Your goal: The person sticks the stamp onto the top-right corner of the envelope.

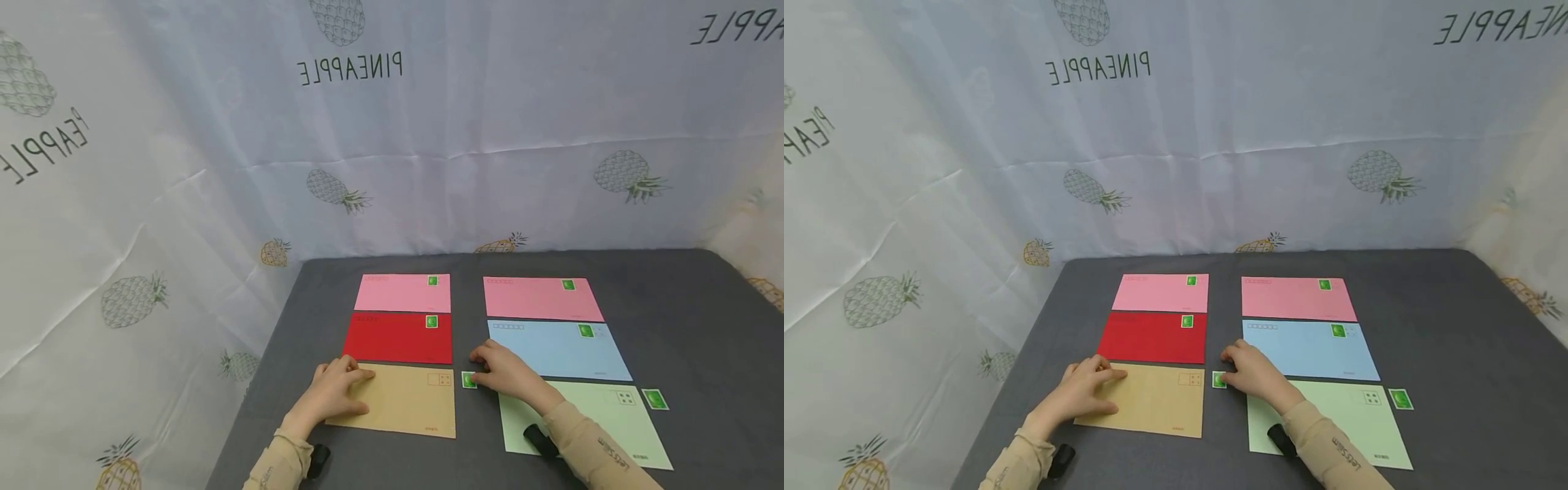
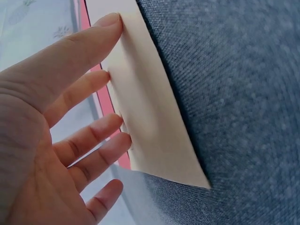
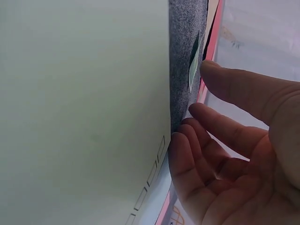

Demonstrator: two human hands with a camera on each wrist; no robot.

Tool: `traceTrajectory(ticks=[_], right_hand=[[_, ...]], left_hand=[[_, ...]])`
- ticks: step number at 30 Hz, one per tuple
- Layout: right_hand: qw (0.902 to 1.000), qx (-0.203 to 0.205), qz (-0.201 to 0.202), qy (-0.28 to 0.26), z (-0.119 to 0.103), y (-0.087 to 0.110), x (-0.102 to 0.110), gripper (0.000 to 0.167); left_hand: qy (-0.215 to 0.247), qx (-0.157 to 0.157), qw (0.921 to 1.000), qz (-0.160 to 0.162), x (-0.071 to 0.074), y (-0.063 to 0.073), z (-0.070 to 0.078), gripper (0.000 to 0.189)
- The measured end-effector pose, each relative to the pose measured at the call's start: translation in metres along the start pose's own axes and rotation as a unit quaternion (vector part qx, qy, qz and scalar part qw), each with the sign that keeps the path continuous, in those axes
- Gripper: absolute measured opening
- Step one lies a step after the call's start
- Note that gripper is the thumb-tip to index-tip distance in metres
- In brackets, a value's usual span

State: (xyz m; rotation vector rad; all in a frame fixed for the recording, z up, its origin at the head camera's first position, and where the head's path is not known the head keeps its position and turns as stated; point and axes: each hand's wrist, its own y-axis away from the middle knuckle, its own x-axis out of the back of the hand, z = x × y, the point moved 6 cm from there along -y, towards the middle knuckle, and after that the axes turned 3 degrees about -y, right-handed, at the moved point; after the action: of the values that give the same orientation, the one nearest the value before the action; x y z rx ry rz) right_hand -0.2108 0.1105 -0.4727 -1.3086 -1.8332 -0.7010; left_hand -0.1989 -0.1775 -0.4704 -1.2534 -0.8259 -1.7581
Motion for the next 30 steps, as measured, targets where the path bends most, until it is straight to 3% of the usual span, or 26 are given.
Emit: traceTrajectory(ticks=[12,30], right_hand=[[1.0,-0.004,-0.002,-0.005,-0.001,0.0,-0.004,0.017],[0.9997,-0.013,-0.013,-0.017,-0.003,-0.002,-0.005,0.014]], left_hand=[[-0.02,-0.006,0.9997,0.012,0.003,0.003,-0.003,0.05],[0.017,0.047,0.9987,-0.013,0.003,0.005,-0.011,0.057]])
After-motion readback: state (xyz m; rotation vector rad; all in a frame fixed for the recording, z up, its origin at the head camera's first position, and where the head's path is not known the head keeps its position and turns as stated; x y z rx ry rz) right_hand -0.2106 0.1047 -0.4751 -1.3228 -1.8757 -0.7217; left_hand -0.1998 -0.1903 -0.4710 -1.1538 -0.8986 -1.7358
